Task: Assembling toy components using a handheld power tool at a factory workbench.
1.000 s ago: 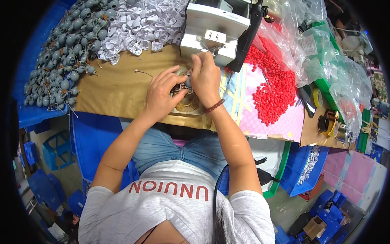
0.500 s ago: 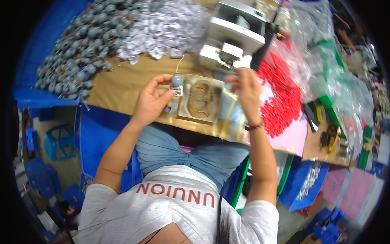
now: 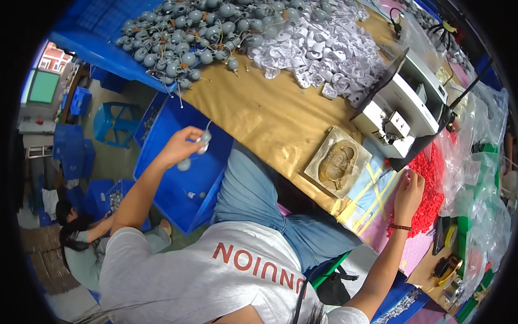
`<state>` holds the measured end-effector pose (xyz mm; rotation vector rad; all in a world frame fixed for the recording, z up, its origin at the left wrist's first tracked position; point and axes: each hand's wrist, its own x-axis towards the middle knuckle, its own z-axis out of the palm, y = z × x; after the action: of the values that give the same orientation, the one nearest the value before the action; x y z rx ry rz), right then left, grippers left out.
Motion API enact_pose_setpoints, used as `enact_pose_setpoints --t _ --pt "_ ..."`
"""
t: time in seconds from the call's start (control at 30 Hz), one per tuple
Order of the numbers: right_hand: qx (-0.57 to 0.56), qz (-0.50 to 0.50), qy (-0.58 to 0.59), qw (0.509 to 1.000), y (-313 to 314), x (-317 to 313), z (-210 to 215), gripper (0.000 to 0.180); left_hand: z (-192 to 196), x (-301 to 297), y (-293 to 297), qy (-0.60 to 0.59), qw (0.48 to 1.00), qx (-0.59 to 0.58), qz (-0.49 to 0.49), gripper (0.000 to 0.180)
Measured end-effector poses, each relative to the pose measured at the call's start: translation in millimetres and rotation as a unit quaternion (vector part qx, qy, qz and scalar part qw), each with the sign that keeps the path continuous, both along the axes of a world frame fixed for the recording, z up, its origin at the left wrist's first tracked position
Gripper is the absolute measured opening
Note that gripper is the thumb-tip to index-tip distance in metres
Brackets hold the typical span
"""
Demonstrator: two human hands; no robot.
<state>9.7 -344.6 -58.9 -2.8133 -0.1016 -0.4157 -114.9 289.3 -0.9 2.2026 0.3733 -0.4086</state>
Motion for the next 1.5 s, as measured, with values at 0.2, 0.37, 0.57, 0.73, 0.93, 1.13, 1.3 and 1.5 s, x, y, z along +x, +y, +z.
enact_pose_setpoints --t 0.2,0.37,0.57,0.73,0.93,1.13,1.3,1.5 --pt "-0.020 0.005 -0.015 1.000 -9.4 0.8 6.5 0.015 14.3 41.9 -23.1 -0.087 0.962 0.140 -0.216 0.026" --pt "-0.003 0.022 -0.041 0.999 -3.4 1.4 15.8 0.015 10.5 151.4 -132.5 -0.422 0.855 0.176 -0.245 0.020" --pt "0.193 0.022 -0.030 0.980 13.9 -12.6 37.0 0.009 -19.6 225.9 -169.8 -0.471 0.785 0.288 -0.282 0.021" --pt "0.411 0.008 0.039 0.911 30.2 -31.8 30.1 0.007 6.0 197.2 -196.9 -0.403 0.846 0.103 -0.332 0.022" --pt "0.306 0.189 -0.005 0.933 113.3 -23.4 61.0 0.016 1.0 135.9 -263.9 -0.387 0.833 -0.039 -0.394 0.032" --pt "0.233 0.273 -0.070 0.931 152.1 -13.4 62.6 0.023 2.1 129.0 -275.1 -0.383 0.858 0.004 -0.343 0.050" --pt "0.139 0.316 -0.115 0.932 169.4 -11.3 49.3 0.023 5.3 137.7 -259.0 -0.344 0.866 -0.107 -0.346 0.054" --pt "0.108 0.314 -0.102 0.938 166.5 -16.1 50.7 0.021 38.1 261.1 -162.8 -0.525 0.808 0.178 -0.200 0.022"
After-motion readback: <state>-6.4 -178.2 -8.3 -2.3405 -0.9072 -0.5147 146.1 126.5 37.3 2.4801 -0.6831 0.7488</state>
